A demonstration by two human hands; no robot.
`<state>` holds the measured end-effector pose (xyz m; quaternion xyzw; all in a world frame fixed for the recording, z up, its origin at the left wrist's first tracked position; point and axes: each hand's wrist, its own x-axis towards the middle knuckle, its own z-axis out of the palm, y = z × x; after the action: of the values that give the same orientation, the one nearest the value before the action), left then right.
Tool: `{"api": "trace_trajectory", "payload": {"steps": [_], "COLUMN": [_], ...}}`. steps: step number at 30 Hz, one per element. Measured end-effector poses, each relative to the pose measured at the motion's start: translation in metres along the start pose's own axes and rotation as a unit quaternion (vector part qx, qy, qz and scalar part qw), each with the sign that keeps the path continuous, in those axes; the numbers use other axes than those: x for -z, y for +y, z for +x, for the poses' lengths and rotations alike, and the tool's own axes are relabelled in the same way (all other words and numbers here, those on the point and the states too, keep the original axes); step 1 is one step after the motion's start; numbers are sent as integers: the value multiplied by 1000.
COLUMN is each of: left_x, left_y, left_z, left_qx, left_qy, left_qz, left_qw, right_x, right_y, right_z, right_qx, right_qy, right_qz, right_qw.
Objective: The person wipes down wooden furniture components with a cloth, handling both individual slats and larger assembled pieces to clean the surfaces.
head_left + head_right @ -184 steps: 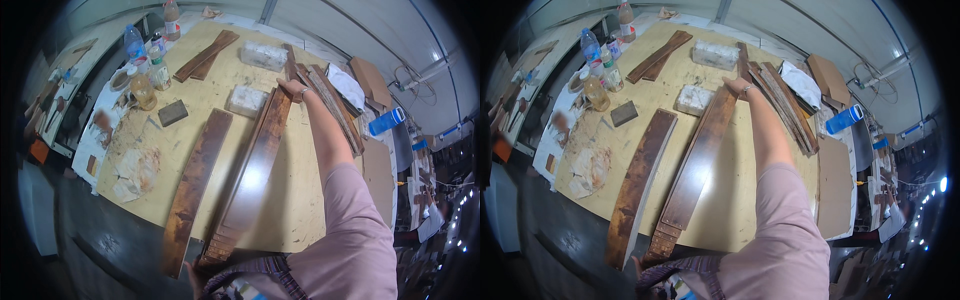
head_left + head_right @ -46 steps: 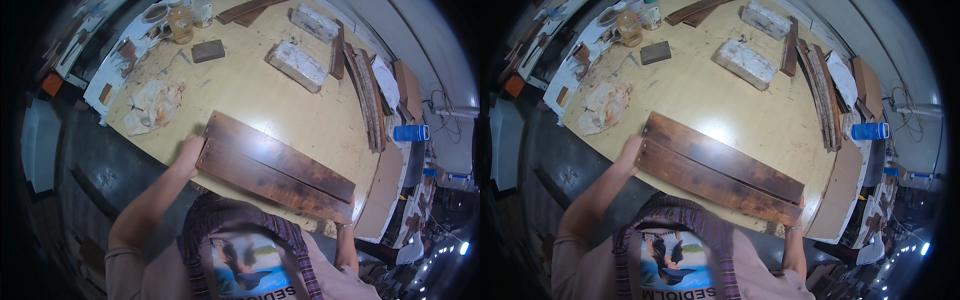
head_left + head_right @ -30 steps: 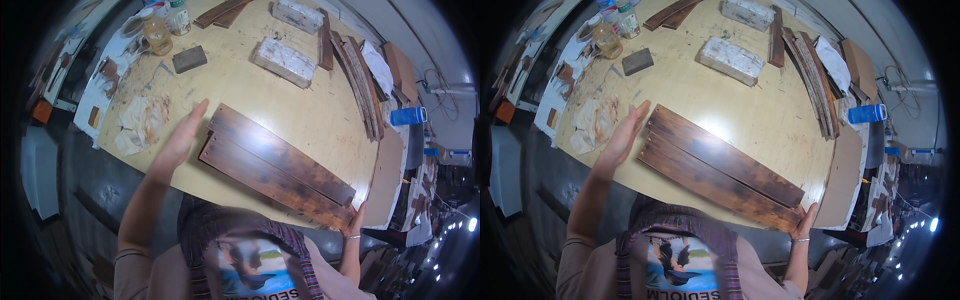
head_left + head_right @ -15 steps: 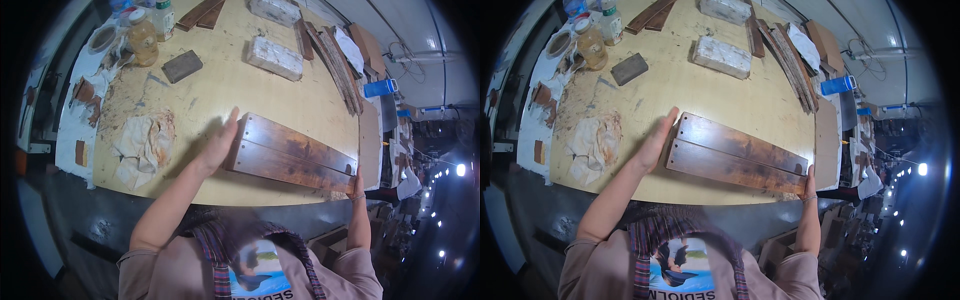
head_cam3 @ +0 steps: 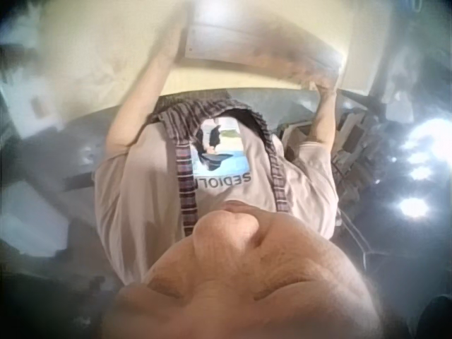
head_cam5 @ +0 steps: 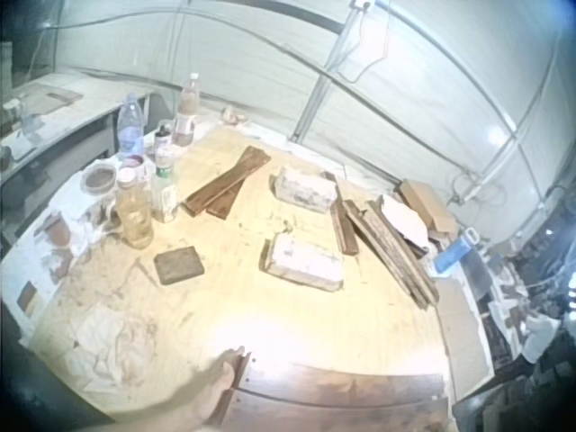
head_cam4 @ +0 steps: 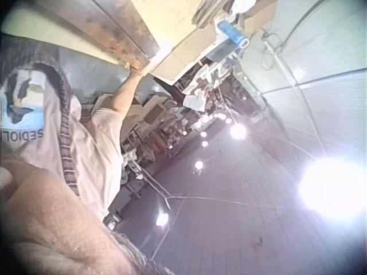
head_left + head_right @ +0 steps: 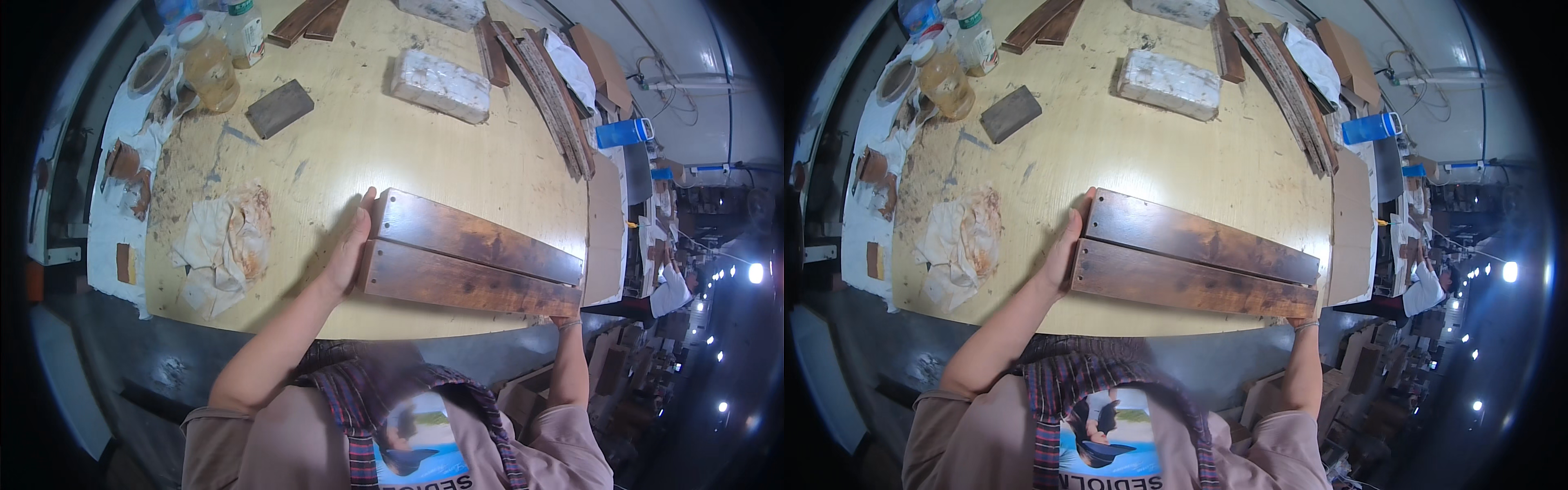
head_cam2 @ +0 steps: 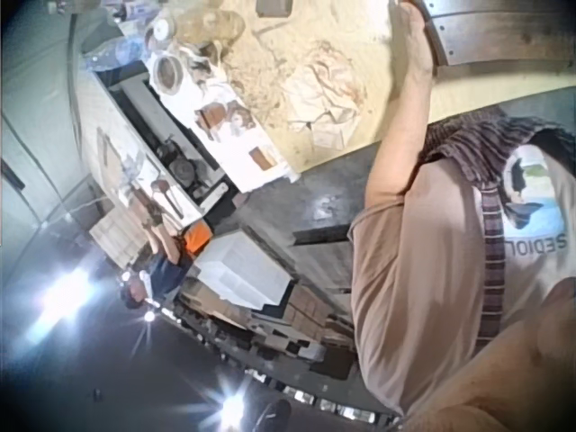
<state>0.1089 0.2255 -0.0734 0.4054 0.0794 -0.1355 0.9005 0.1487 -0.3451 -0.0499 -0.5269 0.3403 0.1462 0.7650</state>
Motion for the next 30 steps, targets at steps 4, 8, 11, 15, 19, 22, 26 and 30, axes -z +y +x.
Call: {"api": "trace_trajectory", "payload": {"steps": [4, 8, 11, 15, 19, 22, 26, 30], "left_x": [6, 11, 2, 17, -1, 2, -3, 4], "left_y": [27, 74, 97, 68, 77, 69, 62, 60], "left_z": [0, 30, 83, 139, 118, 117, 103, 102], "left_qx": [55, 18, 80, 234, 313, 300, 291, 286], "left_qy": [-7, -14, -121, -151, -297, -330, -315, -344], "left_qz": [45, 210, 305, 340, 316, 318, 393, 318], "left_qw": [997, 977, 941, 898, 845, 836, 813, 836], "right_x": [8, 20, 48, -189, -300, -331, -335, -334], "right_y": [22, 51, 93, 148, 202, 218, 238, 240], "right_z": [0, -45, -70, -157, -152, -139, -134, -136], "right_qx": [35, 56, -17, -101, -162, -136, -78, -81], "right_qy": [4, 15, 29, -123, -224, -194, -156, -164], "right_qz": [52, 0, -49, 43, 26, 22, 164, 221], "right_qw": [998, 998, 998, 986, 961, 971, 971, 958]}}
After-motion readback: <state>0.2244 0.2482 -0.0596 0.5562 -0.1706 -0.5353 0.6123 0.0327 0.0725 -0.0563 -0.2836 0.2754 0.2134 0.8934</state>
